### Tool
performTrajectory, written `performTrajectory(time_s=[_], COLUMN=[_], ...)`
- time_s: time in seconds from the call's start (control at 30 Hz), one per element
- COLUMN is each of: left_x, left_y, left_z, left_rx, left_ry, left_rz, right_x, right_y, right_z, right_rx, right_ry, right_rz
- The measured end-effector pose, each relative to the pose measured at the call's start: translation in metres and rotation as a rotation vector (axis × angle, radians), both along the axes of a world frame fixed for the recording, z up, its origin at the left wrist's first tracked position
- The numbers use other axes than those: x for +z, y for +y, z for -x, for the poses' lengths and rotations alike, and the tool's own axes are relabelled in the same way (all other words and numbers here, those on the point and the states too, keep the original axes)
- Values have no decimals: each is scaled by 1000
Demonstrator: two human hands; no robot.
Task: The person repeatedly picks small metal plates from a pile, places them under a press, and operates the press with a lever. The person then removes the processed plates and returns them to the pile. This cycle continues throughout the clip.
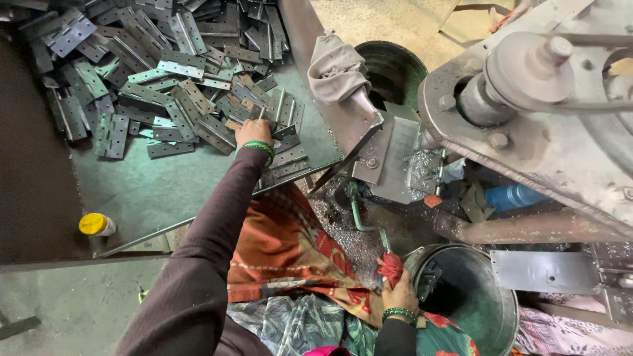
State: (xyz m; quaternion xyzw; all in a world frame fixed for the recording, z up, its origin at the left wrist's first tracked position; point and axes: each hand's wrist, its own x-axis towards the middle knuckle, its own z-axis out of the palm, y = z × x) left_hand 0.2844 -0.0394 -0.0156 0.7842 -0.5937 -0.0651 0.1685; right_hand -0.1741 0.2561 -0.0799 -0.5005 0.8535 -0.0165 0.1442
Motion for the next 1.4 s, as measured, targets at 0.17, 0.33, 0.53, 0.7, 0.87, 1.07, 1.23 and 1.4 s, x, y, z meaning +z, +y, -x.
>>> performTrajectory(time_s=[0.17,0.33,0.53,0.7,0.87,1.07,1.23,1.4], left_x=[1,11,47,73,54,25,32,34], left_y=[19,64,99,113,125,105,88,81], left_z=[6,25,104,198,267,266,261,294], left_rx=[-28,-110,-122,-398,-724,-695,-619,-598], left_ry=[-18,214,1102,485,-102,121,-98,-56], left_rz=[136,582,408,484,210,22,205,12], right_x=[1,1,-3,9,21,14,52,96], right_y=[-1,-5,0,2,2,3,-22,-30], right_z=[0,2,4,-2,-6,-5,9,5], right_rx=[-29,-54,-7,-14,-16,-50,91,46], right_ry=[1,-3,-53,-41,-95,-56,-120,74], right_rz=[-59,-95,25,33,94,41,-116,-179])
